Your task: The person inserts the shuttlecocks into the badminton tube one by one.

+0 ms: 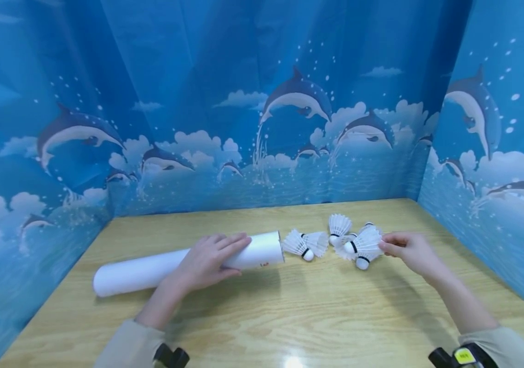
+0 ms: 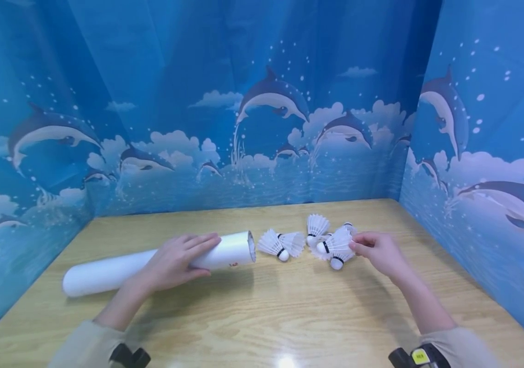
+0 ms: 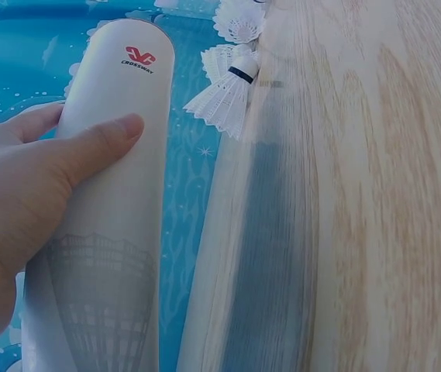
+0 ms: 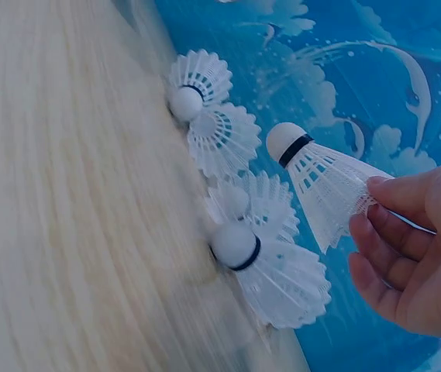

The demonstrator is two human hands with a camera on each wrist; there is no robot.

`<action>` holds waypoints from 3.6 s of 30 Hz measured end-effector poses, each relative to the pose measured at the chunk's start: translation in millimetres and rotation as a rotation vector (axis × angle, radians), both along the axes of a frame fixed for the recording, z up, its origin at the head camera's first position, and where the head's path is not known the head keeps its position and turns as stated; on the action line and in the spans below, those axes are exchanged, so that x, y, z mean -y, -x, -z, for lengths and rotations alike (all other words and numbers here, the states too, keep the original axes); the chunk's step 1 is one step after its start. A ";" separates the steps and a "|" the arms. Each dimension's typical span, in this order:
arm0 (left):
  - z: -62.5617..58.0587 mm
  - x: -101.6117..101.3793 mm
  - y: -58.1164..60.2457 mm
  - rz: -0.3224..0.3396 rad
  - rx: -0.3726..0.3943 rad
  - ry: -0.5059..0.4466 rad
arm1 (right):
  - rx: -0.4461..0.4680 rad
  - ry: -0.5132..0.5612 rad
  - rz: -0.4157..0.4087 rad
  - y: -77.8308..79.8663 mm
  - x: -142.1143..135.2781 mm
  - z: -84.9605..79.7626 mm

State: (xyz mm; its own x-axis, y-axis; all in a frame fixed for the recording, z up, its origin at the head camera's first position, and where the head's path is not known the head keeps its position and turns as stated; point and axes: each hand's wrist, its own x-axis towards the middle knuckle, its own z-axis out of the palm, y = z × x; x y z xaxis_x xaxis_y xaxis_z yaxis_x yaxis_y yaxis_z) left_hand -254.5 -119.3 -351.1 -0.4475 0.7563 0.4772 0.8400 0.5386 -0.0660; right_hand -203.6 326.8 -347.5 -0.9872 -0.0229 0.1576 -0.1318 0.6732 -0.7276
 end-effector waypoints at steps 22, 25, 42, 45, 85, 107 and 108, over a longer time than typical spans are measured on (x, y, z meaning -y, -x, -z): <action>0.1 2.4 -1.4 -0.033 0.024 0.023 | -0.011 0.159 -0.078 11.8 73.0 0.8; 0.6 2.4 -1.1 -0.035 0.017 0.031 | -0.017 0.179 -0.102 14.1 83.9 0.0; 2.6 0.5 -1.7 -0.021 -0.008 0.042 | -0.017 0.262 -0.227 21.1 136.4 5.8; 3.7 -0.2 -1.9 -0.025 -0.007 0.037 | -0.032 0.272 -0.253 21.7 142.7 8.1; 4.8 -6.3 -1.1 -0.071 -0.029 0.043 | -0.149 0.308 -0.127 24.2 179.4 15.6; 7.7 -4.2 -0.7 -0.078 -0.022 0.050 | -0.105 0.291 -0.195 22.6 182.2 12.0; 7.8 -4.2 -0.6 -0.079 -0.024 0.052 | -0.102 0.291 -0.213 22.2 181.2 11.8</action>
State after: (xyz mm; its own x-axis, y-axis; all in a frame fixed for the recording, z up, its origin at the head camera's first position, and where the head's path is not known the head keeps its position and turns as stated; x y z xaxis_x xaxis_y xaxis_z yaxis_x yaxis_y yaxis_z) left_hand -253.9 -115.1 -358.9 -0.4951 0.7432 0.4500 0.7931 0.5981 -0.1153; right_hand -225.8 145.6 -359.4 -0.9440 -0.1656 0.2853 -0.3284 0.3897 -0.8604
